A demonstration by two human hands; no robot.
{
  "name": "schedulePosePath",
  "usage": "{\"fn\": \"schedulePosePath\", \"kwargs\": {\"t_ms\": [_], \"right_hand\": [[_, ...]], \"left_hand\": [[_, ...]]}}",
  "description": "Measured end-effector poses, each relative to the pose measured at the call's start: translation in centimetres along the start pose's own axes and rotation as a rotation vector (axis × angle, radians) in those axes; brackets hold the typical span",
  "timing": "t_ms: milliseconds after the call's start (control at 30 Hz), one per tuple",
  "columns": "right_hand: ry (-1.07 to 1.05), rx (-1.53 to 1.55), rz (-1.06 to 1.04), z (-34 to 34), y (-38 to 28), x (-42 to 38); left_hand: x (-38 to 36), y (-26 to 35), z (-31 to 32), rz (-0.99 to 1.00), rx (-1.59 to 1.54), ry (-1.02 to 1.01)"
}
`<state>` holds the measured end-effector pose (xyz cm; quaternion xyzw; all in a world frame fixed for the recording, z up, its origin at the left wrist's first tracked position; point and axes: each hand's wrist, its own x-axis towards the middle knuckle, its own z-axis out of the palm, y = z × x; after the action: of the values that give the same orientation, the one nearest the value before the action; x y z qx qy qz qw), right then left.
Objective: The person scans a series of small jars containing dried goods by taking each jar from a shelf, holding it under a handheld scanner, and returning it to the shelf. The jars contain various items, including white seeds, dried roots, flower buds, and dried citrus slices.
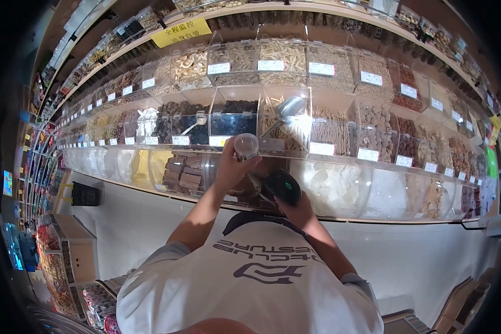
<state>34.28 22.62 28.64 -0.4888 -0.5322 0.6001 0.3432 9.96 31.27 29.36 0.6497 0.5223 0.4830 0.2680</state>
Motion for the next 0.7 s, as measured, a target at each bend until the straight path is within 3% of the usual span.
{"fn": "schedulePosePath", "kwargs": {"t_ms": [33,133,267,400,467,600,700], "right_hand": [[0.008,0.023,-0.011,0.0,0.5,0.0],[0.023,0.119,0.049,-0.3,1.6,-0.4],[0.026,0.017,0.036,-0.9,1.9,-0.9],[0.07,-0.011,0.066,-0.8,1.7,-1.4],[0.069,-0.04,0.079,-1.0,1.8,-1.2],[0.088,-0.04,0.104,-0.9,1.6,-1.2],[0.093,-0.147,0.15,-1.4,1.2,-1.0]], "left_hand": [[1.4,0.9,-0.8,0.098,0.092,0.046],[6.8,2.7,-4.0,0.115,0.125,0.211],[16.1,6.2,-10.1,0.191,-0.134,0.352],[26.5,9.6,-15.4,0.442,-0.244,0.56],[31.1,10.3,-18.6,0.48,0.032,0.591],[37.1,11.7,-19.9,0.531,0.082,0.785],[40.8,10.0,-21.6,0.4,0.35,0.829]]}}
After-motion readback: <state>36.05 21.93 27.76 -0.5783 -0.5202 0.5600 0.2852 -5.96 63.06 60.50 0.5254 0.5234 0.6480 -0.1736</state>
